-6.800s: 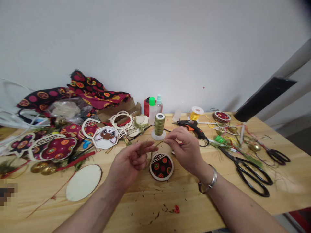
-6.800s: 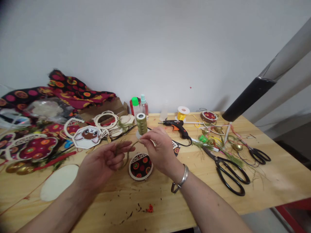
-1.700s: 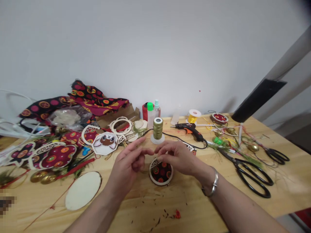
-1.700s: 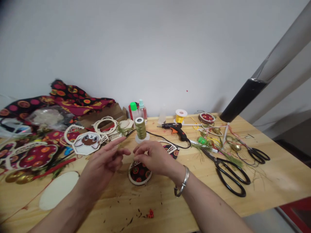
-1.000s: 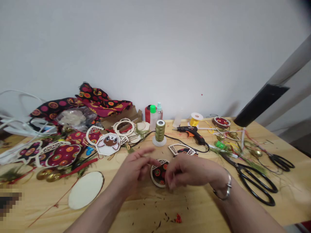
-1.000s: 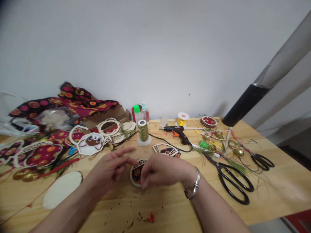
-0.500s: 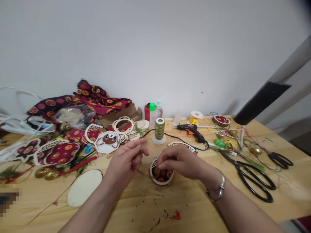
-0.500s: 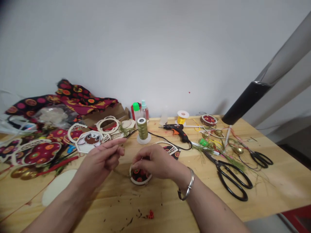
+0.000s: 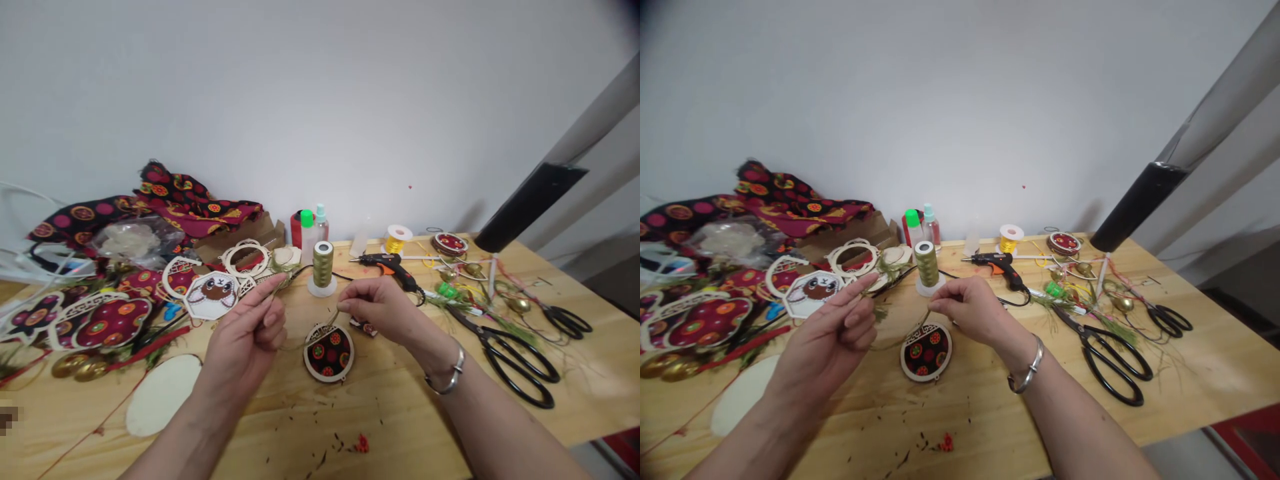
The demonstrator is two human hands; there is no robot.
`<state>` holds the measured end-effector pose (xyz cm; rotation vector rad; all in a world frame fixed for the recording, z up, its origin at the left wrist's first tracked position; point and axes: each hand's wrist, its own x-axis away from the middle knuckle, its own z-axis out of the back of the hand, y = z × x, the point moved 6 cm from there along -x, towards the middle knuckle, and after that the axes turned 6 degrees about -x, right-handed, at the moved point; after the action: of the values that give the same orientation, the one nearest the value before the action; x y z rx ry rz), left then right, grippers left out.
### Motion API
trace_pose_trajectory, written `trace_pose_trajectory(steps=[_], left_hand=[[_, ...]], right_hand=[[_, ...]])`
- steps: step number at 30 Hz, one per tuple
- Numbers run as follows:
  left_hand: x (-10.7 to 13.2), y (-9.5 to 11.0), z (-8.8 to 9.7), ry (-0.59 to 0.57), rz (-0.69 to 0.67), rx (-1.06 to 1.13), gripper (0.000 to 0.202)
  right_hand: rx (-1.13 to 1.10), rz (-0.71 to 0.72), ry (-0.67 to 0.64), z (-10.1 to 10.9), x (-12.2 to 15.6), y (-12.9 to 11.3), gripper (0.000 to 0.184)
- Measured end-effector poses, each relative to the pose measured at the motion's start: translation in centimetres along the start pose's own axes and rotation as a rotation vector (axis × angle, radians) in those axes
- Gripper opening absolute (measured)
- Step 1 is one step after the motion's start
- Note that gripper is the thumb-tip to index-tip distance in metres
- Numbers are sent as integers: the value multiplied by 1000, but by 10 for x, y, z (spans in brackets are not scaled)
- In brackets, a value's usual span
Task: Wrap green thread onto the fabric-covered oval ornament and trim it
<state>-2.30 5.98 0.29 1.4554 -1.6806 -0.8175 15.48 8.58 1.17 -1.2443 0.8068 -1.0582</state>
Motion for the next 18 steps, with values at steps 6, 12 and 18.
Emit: trace_pose_trajectory(steps=[6, 12, 18], left_hand=[[0, -3, 1, -3, 37, -6, 25], [1, -8, -1, -27, 78, -59, 24], [5, -4, -1, -67, 74, 47, 21]], right_hand=[[-61, -44, 65, 4, 0, 3, 15], [-102, -32, 129, 7, -1, 1, 16], [-134, 11, 157, 8, -3, 3, 16]])
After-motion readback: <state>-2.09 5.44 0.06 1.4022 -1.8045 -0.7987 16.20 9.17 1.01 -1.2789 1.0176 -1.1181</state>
